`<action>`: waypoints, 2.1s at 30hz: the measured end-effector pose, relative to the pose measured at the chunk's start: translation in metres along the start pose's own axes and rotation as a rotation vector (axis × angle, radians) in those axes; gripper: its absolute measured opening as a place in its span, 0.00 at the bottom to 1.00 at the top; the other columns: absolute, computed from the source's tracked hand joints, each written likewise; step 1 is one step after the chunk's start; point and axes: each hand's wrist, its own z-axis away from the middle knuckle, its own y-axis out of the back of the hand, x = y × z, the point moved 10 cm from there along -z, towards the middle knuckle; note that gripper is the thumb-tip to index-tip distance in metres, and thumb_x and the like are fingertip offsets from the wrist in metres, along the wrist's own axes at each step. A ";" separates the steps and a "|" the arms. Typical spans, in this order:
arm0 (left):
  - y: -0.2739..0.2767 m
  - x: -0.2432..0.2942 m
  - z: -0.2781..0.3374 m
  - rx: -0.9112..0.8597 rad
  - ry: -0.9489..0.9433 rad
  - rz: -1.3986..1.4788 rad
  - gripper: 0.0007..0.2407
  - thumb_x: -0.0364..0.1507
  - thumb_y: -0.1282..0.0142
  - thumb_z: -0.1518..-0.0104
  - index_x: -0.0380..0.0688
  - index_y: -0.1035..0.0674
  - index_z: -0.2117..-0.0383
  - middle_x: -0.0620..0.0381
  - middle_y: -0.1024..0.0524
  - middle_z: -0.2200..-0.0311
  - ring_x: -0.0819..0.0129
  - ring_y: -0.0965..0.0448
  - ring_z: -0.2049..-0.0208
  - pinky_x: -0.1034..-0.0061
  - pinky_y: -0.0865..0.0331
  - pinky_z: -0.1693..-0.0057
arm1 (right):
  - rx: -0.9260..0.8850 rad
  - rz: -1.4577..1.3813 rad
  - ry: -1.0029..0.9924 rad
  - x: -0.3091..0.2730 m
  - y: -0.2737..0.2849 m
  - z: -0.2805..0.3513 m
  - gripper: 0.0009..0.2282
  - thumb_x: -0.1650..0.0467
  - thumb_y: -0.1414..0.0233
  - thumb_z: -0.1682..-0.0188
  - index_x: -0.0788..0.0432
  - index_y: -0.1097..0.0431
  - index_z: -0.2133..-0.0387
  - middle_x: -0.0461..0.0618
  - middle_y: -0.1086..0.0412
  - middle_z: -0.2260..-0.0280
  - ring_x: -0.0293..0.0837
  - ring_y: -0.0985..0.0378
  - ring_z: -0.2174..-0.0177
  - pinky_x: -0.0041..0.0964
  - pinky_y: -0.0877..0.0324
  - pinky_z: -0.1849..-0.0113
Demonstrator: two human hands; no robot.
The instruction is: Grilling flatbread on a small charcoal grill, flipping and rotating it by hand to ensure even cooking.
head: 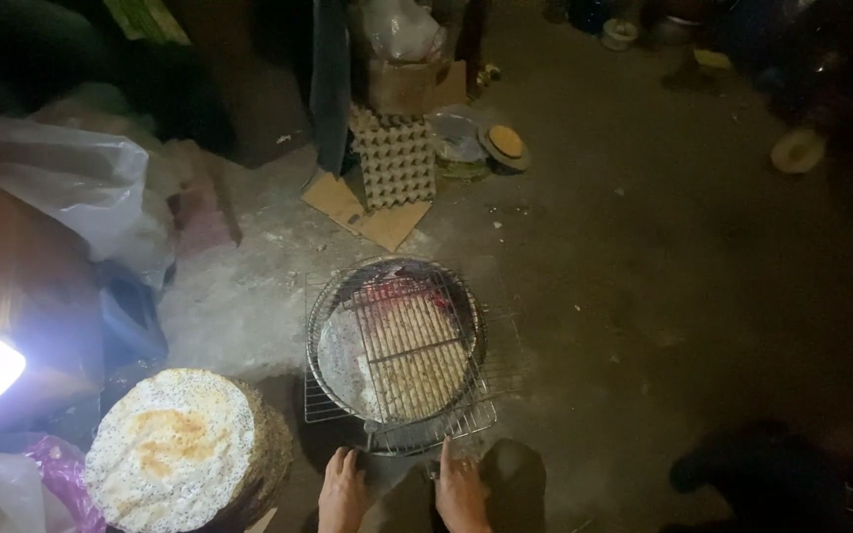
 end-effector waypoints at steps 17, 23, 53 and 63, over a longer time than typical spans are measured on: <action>0.060 0.082 0.000 0.377 -0.073 -0.277 0.38 0.31 0.49 0.63 0.37 0.46 0.39 0.37 0.55 0.35 0.41 0.60 0.33 0.49 0.65 0.32 | 0.556 0.122 0.108 -0.005 0.053 0.011 0.33 0.63 0.42 0.59 0.56 0.47 0.41 0.64 0.38 0.50 0.64 0.38 0.50 0.55 0.40 0.50; 0.047 0.158 -0.053 0.373 -0.376 -0.382 0.46 0.58 0.47 0.63 0.37 0.45 0.40 0.26 0.60 0.37 0.33 0.68 0.33 0.39 0.66 0.34 | 0.616 -0.080 0.186 -0.041 0.187 0.047 0.33 0.69 0.40 0.59 0.59 0.48 0.40 0.48 0.32 0.71 0.46 0.32 0.68 0.37 0.33 0.61; 0.276 0.088 -0.049 0.229 0.413 0.987 0.21 0.38 0.60 0.46 0.35 0.23 0.56 0.42 0.29 0.51 0.55 0.30 0.49 0.56 0.36 0.44 | 0.682 -0.247 0.161 -0.104 0.468 -0.001 0.27 0.66 0.48 0.52 0.61 0.47 0.40 0.64 0.31 0.56 0.60 0.28 0.58 0.51 0.32 0.59; 0.069 -0.011 -0.088 -0.114 0.699 0.505 0.26 0.20 0.61 0.50 0.51 0.33 0.41 0.45 0.25 0.55 0.52 0.21 0.62 0.65 0.27 0.63 | 0.841 -0.034 0.342 -0.098 0.360 0.056 0.23 0.66 0.50 0.52 0.66 0.40 0.45 0.56 0.29 0.75 0.52 0.29 0.76 0.50 0.34 0.65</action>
